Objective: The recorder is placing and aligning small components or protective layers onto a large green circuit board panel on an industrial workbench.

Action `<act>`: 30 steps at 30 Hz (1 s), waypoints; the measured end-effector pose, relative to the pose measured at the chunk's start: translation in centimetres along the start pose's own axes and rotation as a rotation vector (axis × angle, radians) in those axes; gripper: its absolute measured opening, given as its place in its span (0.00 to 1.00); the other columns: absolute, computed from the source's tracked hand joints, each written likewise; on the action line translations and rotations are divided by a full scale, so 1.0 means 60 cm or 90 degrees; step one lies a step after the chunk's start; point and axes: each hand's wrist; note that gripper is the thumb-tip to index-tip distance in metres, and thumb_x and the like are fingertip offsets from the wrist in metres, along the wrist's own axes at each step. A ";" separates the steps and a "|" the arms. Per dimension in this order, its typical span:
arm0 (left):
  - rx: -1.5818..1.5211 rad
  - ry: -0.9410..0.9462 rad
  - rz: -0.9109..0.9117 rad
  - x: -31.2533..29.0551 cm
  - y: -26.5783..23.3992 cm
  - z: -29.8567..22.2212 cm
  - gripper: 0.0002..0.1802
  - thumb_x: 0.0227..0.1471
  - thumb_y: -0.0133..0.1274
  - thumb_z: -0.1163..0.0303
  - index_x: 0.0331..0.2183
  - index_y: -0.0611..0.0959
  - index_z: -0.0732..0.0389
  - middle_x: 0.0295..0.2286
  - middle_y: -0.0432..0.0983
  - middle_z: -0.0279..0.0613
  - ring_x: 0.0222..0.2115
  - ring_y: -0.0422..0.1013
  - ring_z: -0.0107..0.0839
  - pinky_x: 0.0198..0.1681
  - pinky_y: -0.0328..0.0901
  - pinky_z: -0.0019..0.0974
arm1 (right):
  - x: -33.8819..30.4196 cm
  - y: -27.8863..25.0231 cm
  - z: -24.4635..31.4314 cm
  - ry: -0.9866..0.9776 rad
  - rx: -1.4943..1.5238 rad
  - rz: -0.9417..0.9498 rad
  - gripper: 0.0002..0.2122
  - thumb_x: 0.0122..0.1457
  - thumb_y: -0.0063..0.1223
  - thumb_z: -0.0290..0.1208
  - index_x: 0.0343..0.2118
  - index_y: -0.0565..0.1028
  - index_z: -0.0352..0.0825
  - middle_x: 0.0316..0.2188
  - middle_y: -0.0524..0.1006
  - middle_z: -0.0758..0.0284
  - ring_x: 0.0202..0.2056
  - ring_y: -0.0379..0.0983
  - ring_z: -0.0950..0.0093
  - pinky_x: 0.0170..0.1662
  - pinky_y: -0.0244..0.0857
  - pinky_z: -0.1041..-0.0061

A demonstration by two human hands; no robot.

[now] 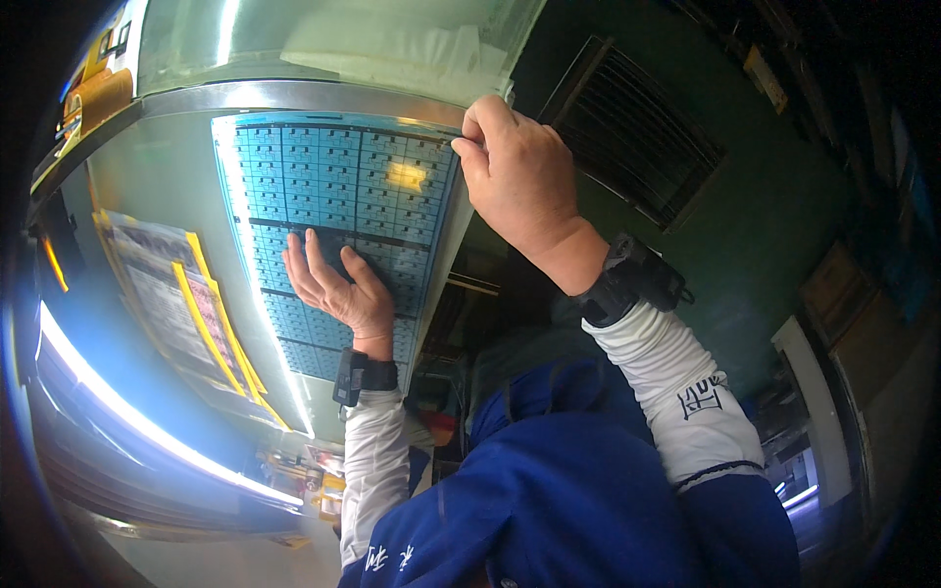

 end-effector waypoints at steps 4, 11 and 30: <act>-0.001 -0.001 0.001 0.000 0.000 -0.001 0.29 0.66 0.50 0.63 0.65 0.70 0.59 0.67 0.60 0.51 0.68 0.52 0.55 0.70 0.45 0.60 | -0.005 0.000 -0.003 -0.018 -0.001 -0.009 0.10 0.57 0.64 0.23 0.36 0.71 0.36 0.26 0.80 0.64 0.29 0.79 0.60 0.34 0.69 0.61; 0.008 0.000 0.009 0.000 0.001 0.002 0.29 0.65 0.50 0.64 0.65 0.70 0.59 0.67 0.60 0.52 0.68 0.52 0.56 0.70 0.45 0.60 | -0.009 0.001 0.000 -0.035 -0.009 -0.006 0.11 0.55 0.65 0.21 0.38 0.73 0.37 0.26 0.79 0.67 0.29 0.78 0.65 0.35 0.67 0.65; 0.001 0.003 0.004 0.000 0.001 0.001 0.28 0.66 0.49 0.63 0.65 0.70 0.58 0.66 0.59 0.52 0.68 0.52 0.56 0.70 0.45 0.61 | 0.007 -0.014 0.003 0.070 0.091 0.048 0.06 0.57 0.62 0.22 0.34 0.75 0.34 0.24 0.80 0.63 0.27 0.80 0.62 0.33 0.72 0.64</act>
Point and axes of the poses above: each hand's wrist, its own x-axis towards the middle knuckle, its own y-axis out of the palm, z = x × y
